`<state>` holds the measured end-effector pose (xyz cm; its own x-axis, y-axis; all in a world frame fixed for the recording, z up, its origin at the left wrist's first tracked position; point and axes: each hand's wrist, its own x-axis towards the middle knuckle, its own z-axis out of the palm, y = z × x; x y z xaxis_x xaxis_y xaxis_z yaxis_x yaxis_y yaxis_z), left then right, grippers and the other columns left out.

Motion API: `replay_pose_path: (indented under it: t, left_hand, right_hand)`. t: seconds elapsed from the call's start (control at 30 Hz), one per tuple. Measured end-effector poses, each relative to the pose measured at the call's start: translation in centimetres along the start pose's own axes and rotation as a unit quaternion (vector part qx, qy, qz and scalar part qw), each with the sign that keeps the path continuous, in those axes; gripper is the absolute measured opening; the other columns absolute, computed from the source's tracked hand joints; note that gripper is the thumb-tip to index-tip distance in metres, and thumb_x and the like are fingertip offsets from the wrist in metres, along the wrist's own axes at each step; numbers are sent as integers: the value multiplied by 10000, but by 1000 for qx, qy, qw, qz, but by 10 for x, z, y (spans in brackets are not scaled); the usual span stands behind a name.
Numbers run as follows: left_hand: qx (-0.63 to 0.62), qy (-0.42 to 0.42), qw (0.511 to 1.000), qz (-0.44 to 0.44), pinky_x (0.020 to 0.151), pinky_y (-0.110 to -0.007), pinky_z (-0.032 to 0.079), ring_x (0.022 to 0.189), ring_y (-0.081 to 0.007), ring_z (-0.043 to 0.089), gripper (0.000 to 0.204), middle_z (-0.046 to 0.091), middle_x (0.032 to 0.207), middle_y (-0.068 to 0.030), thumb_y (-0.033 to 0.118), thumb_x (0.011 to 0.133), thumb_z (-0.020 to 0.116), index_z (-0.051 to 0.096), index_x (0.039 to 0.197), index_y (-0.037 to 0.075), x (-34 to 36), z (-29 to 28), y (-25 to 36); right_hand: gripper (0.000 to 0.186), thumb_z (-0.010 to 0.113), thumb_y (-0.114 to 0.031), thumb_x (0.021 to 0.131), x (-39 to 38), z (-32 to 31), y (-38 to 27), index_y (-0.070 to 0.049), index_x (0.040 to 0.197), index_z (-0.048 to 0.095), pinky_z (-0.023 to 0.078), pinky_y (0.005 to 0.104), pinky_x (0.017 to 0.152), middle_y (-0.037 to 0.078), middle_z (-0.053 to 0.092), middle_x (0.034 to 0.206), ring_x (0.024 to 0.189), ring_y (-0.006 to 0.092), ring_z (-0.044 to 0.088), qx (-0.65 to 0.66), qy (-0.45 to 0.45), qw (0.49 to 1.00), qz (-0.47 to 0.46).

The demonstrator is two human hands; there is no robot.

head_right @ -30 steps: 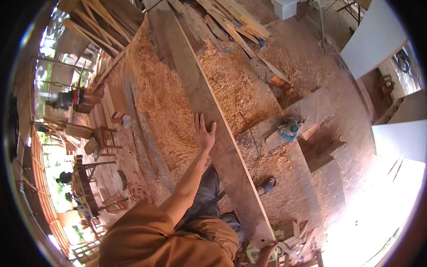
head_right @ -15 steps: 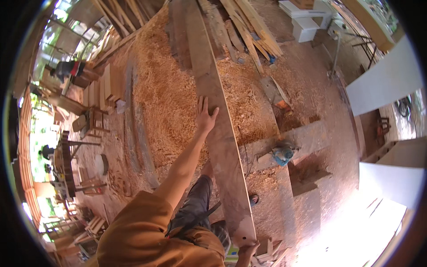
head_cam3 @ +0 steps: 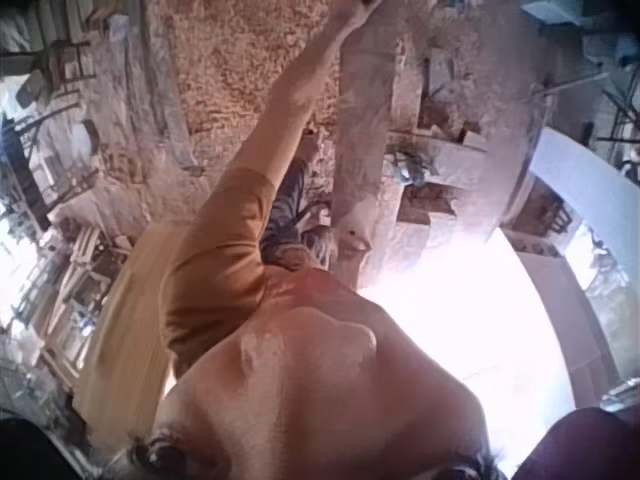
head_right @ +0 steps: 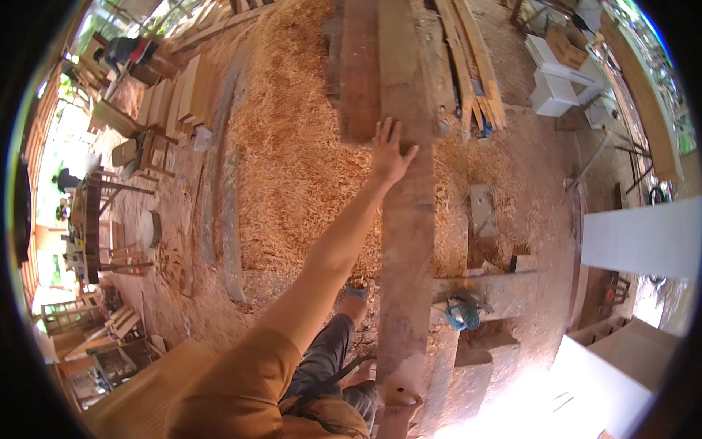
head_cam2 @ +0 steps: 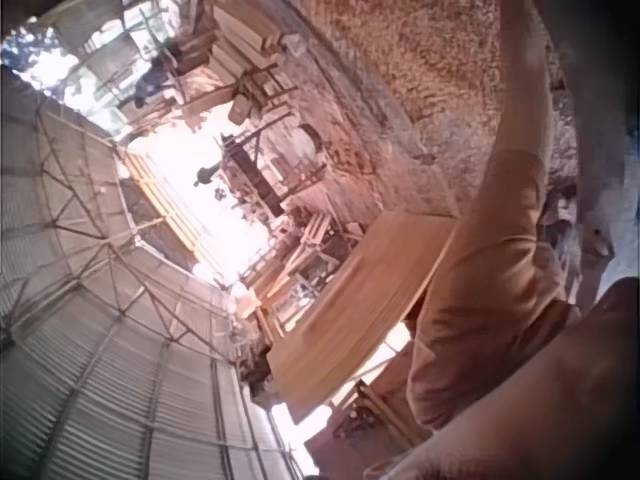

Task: Manually feeding and positioning wooden planks on a woodworking workbench for processing.

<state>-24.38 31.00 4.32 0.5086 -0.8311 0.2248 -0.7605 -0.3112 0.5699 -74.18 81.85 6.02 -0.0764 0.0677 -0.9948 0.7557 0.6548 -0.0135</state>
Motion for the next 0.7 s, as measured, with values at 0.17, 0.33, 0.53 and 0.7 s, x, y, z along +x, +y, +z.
replay_pose_path:
  t: [0.17, 0.33, 0.53, 0.7]
  left_hand:
    - [-48, 24, 999, -4, 1217, -535, 229, 1525, -402, 152, 782, 227, 1637, -177, 406, 900, 695, 397, 1503, 8, 101, 19, -20]
    - [-96, 24, 995, -1, 1205, -557, 254, 1511, -434, 169, 749, 222, 1628, -196, 352, 908, 703, 400, 1500, 7, 204, 27, -57]
    - [-104, 25, 994, -3, 1207, -550, 251, 1512, -434, 166, 740, 225, 1628, -197, 339, 908, 707, 404, 1491, -2, 322, 48, -79]
    - [-103, 11, 995, -12, 1210, -538, 251, 1516, -430, 156, 750, 228, 1632, -186, 368, 910, 699, 401, 1498, 12, 408, 62, -97]
  right_hand:
    - [754, 505, -704, 814, -3, 117, -21, -168, 1344, 516, 502, 539, 922, 145, 565, 1307, 1157, 347, 560, -61, 10, 997, -40]
    - [764, 507, -699, 813, -23, 243, -18, -164, 1360, 510, 485, 543, 964, 142, 559, 1325, 1189, 348, 547, -121, 15, 989, -82]
    - [778, 509, -692, 813, -62, 368, -17, -159, 1379, 504, 466, 548, 1014, 139, 552, 1348, 1228, 349, 531, -214, 5, 961, -173]
    - [802, 496, -684, 819, -49, 439, -36, -154, 1419, 486, 464, 527, 1044, 118, 545, 1387, 1259, 352, 527, -66, -5, 996, -64]
